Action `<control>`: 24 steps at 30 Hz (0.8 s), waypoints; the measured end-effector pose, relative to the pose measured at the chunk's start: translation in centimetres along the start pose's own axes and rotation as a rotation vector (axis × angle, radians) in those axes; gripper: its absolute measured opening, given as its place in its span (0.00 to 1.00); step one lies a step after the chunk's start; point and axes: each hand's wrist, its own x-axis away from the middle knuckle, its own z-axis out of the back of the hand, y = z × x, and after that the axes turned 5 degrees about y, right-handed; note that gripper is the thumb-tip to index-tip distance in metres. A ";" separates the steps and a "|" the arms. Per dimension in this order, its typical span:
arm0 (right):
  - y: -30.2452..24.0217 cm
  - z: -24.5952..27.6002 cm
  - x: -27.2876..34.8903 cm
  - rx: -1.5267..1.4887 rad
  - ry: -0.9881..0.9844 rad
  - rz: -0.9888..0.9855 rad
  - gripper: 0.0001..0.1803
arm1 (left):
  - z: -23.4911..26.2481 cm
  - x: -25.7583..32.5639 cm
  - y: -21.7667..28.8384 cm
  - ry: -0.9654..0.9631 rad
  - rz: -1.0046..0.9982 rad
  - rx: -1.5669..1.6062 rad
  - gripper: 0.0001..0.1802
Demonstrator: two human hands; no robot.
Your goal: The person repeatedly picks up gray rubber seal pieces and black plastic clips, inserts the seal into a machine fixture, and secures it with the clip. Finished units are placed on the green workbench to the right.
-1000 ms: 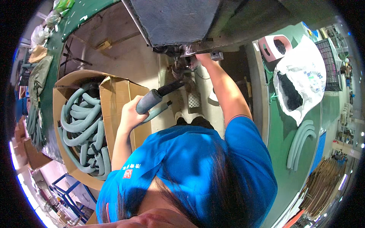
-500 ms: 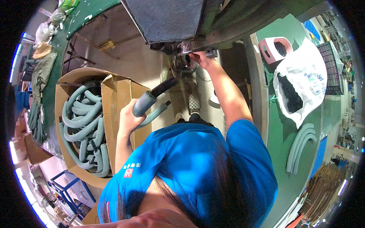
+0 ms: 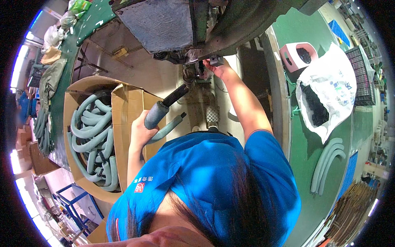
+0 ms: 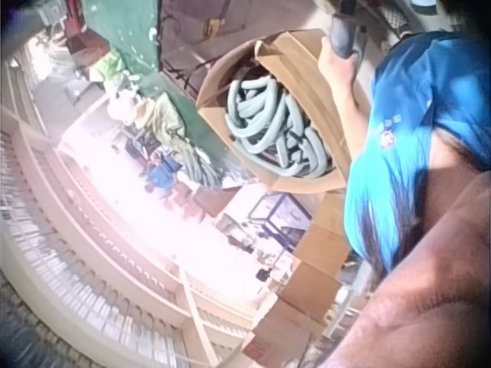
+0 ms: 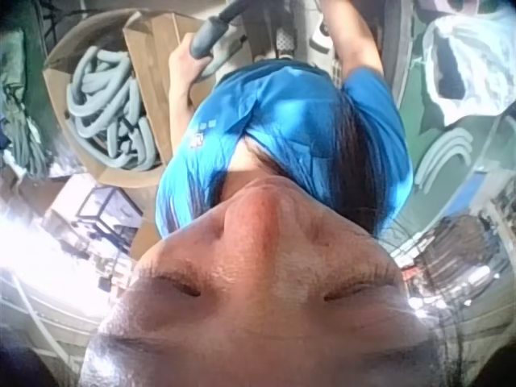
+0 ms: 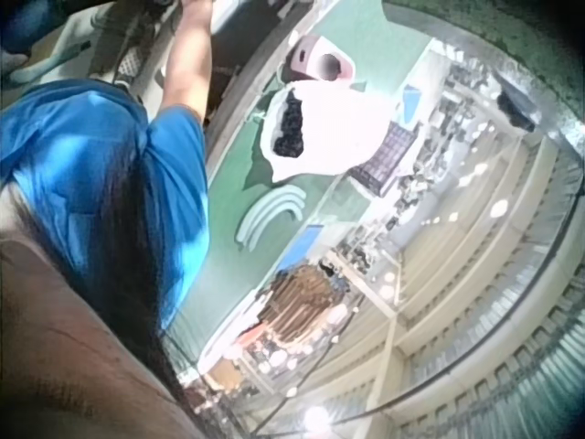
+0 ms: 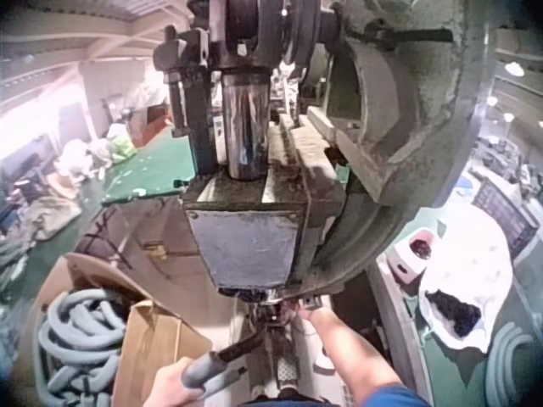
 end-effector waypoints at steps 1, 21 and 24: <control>0.0 0.2 -0.3 -0.005 0.003 0.000 0.08 | -0.1 0.0 0.0 0.004 0.002 -0.003 0.23; -3.4 -11.8 13.5 0.630 -0.352 -0.002 0.05 | -0.7 0.4 0.3 0.073 0.019 -0.071 0.22; -3.4 -11.4 13.4 0.434 -0.503 -0.068 0.08 | -0.7 -0.1 0.6 0.068 -0.003 -0.104 0.23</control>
